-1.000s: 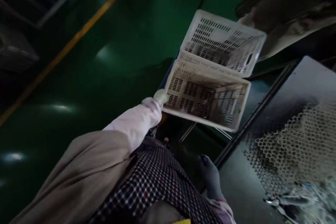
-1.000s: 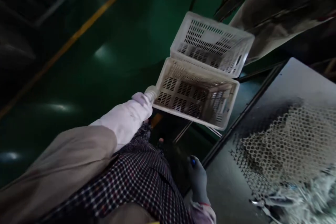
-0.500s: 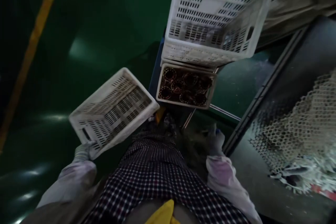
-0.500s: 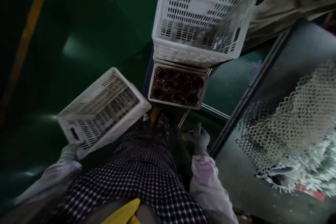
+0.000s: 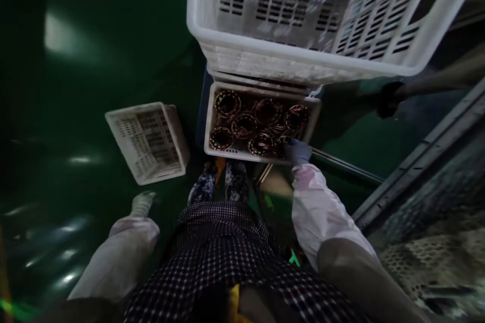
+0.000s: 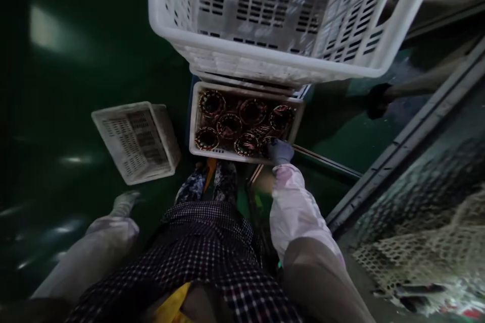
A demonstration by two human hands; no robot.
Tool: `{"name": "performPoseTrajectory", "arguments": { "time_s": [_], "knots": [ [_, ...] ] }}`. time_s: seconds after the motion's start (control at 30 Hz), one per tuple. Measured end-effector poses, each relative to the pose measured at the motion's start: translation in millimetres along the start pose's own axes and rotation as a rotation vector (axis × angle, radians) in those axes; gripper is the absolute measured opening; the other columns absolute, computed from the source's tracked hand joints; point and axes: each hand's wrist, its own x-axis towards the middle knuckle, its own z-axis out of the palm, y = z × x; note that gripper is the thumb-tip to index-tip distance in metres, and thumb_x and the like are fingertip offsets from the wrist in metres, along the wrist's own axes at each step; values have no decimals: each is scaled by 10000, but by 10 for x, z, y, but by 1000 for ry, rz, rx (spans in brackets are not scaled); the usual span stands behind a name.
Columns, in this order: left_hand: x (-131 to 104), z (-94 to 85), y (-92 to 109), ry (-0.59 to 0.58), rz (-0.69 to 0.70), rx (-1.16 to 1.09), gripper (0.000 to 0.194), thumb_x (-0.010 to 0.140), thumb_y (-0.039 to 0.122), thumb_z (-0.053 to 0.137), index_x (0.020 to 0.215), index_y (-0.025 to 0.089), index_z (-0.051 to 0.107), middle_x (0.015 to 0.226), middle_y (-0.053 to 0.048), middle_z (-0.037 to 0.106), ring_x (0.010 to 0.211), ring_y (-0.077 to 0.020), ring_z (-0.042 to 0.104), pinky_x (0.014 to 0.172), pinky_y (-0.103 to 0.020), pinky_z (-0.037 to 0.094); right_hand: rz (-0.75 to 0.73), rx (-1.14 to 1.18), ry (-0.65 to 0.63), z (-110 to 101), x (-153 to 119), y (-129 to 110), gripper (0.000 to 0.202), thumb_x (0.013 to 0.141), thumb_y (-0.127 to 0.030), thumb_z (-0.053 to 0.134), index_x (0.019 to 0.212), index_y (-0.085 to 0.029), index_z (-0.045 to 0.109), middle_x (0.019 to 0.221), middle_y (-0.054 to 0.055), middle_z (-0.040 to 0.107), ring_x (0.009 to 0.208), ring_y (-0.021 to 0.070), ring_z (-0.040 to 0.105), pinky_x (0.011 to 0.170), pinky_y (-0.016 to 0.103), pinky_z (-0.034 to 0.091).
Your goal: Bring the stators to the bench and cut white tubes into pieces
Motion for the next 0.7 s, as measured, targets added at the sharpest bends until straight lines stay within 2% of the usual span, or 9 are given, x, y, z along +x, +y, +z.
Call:
{"name": "performPoseTrajectory", "arguments": {
  "time_s": [0.13, 0.2, 0.27, 0.33, 0.4, 0.47, 0.53, 0.6, 0.7],
  "knots": [
    [-266, 346, 55, -145, -201, -142, 235, 859, 276, 563, 1011, 138, 678, 726, -38, 700, 627, -158, 679, 622, -249, 555, -37, -25, 246, -452, 462, -110, 423, 933, -435, 451, 1071, -152, 735, 983, 167, 733, 907, 250, 655, 734, 305, 421],
    [-310, 447, 127, -186, -218, -189, 247, 825, 243, 586, 1023, 137, 689, 761, -36, 717, 597, -146, 663, 612, -235, 547, -60, -79, 218, -595, 674, -189, 414, 923, -421, 472, 1068, -139, 738, 994, 177, 734, 921, 270, 663, 745, 323, 436],
    [-324, 491, 200, -192, -187, -243, 285, 808, 268, 603, 1042, 139, 703, 787, -31, 725, 594, -142, 653, 620, -232, 543, -70, -136, 156, -646, 746, -277, 399, 907, -418, 505, 1039, -131, 749, 986, 185, 736, 922, 294, 670, 755, 351, 453],
    [-331, 493, 265, -180, -162, -312, 330, 799, 305, 612, 1063, 133, 710, 782, -30, 723, 602, -147, 649, 625, -237, 540, -144, -133, 189, -635, 678, -401, 411, 920, -434, 493, 1053, -140, 746, 995, 182, 737, 934, 299, 671, 770, 362, 462],
    [-339, 481, 330, -156, -150, -356, 343, 779, 323, 627, 1048, 131, 718, 771, -31, 720, 611, -153, 648, 621, -240, 536, -284, -110, 223, -600, 560, -597, 421, 947, -434, 450, 1081, -153, 735, 1007, 170, 737, 950, 285, 671, 783, 349, 462],
    [-354, 479, 401, -143, -152, -372, 322, 757, 317, 640, 1012, 139, 724, 769, -29, 720, 604, -153, 643, 613, -240, 534, -387, -142, 134, -568, 479, -855, 401, 949, -409, 451, 1081, -154, 730, 996, 166, 739, 949, 278, 675, 771, 334, 456],
    [-383, 499, 465, -135, -144, -406, 306, 750, 308, 637, 991, 144, 726, 765, -26, 721, 599, -149, 636, 611, -238, 534, -388, -220, 14, -544, 440, -1115, 383, 932, -398, 480, 1059, -143, 736, 973, 175, 742, 934, 293, 682, 746, 337, 450],
    [-427, 543, 502, -107, -158, -475, 313, 755, 317, 630, 996, 141, 724, 755, -23, 719, 604, -145, 629, 604, -235, 530, -403, -259, 11, -507, 385, -1316, 405, 939, -423, 469, 1055, -142, 736, 979, 178, 743, 936, 302, 684, 740, 341, 443],
    [-499, 637, 483, -107, -245, -566, 313, 751, 317, 640, 996, 138, 718, 736, -16, 707, 591, -135, 614, 576, -227, 513, -548, -247, 49, -377, 183, -1504, 447, 977, -459, 389, 1062, -186, 732, 1002, 140, 750, 945, 270, 687, 755, 326, 436]
  ]
}}
